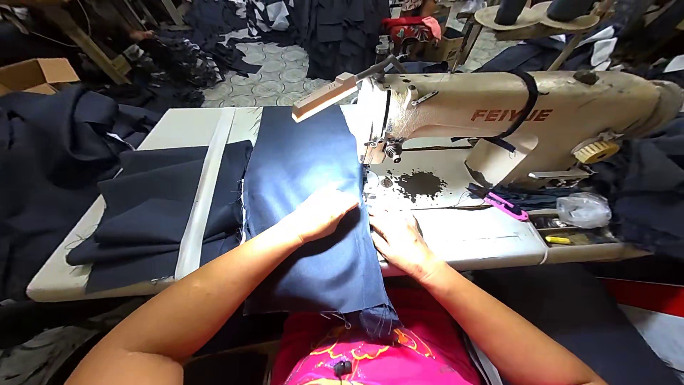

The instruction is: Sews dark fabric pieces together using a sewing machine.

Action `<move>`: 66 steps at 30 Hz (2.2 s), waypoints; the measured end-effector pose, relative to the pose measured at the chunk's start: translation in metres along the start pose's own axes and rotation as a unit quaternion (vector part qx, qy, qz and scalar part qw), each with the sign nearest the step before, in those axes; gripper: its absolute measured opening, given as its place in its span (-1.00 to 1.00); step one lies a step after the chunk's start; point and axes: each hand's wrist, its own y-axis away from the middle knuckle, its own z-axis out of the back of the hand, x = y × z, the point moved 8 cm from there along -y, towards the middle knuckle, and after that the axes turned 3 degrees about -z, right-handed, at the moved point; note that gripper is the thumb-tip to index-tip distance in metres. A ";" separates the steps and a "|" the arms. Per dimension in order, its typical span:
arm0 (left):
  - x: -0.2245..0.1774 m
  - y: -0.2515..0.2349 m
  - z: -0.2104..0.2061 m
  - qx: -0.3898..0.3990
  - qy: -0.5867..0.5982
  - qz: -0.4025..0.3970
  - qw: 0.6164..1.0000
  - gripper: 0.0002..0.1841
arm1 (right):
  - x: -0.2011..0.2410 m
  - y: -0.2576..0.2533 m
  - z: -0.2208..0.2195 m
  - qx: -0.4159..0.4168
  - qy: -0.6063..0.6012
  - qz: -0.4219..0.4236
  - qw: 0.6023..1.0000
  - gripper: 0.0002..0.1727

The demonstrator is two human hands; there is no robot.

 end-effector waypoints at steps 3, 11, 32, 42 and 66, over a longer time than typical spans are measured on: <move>-0.002 0.004 -0.002 0.012 0.013 0.032 0.999 -0.46 | 0.001 -0.001 0.002 -0.003 0.002 0.005 1.000 -0.63; -0.015 -0.022 0.000 0.107 0.034 -0.052 0.992 -0.27 | 0.001 -0.002 0.002 0.011 0.012 -0.007 1.000 -0.62; -0.016 0.041 -0.017 0.041 0.096 0.157 0.982 -0.48 | -0.062 -0.089 0.023 -0.027 -0.107 -0.237 0.965 -0.21; -0.045 0.062 -0.009 0.033 0.148 0.125 0.981 -0.44 | -0.064 -0.105 0.008 0.007 -0.084 -0.250 0.965 -0.43; -0.045 0.052 -0.012 0.021 0.153 0.145 0.977 -0.45 | -0.068 -0.104 0.008 0.017 -0.055 -0.187 0.981 -0.70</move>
